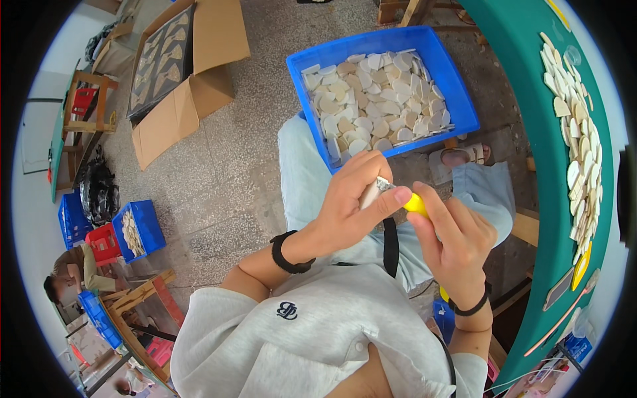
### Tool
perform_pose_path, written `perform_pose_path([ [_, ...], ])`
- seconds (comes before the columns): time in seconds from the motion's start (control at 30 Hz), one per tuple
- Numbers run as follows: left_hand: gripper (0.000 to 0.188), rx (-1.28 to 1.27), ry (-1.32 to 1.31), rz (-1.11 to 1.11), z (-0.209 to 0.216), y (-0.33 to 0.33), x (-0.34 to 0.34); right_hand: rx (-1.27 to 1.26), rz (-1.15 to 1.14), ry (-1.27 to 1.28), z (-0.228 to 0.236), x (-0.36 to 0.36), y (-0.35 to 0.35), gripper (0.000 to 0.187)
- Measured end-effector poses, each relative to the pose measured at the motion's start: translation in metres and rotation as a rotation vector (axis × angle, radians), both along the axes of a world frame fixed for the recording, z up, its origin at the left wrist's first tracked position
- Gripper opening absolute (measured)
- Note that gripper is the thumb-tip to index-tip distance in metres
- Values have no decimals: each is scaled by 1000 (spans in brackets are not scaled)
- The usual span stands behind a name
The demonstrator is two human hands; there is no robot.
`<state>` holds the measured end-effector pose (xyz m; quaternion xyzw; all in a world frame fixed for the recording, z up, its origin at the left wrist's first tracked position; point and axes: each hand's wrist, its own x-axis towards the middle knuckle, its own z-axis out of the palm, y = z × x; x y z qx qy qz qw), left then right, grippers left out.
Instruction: Scraping and trimming small white components using a utility knife at a workshop bench.
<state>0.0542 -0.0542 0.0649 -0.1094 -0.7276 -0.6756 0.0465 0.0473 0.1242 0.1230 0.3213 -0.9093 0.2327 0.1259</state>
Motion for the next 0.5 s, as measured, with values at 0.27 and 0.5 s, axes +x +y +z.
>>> perform_pose_path([
  [0.27, 41, 483, -300, -128, 3, 5, -1, -259, -219, -50, -16, -8, -2, 25],
  [0.5, 43, 842, -561, -368, 10, -5, -7, -403, -261, -178, -11, -6, 0, 20],
])
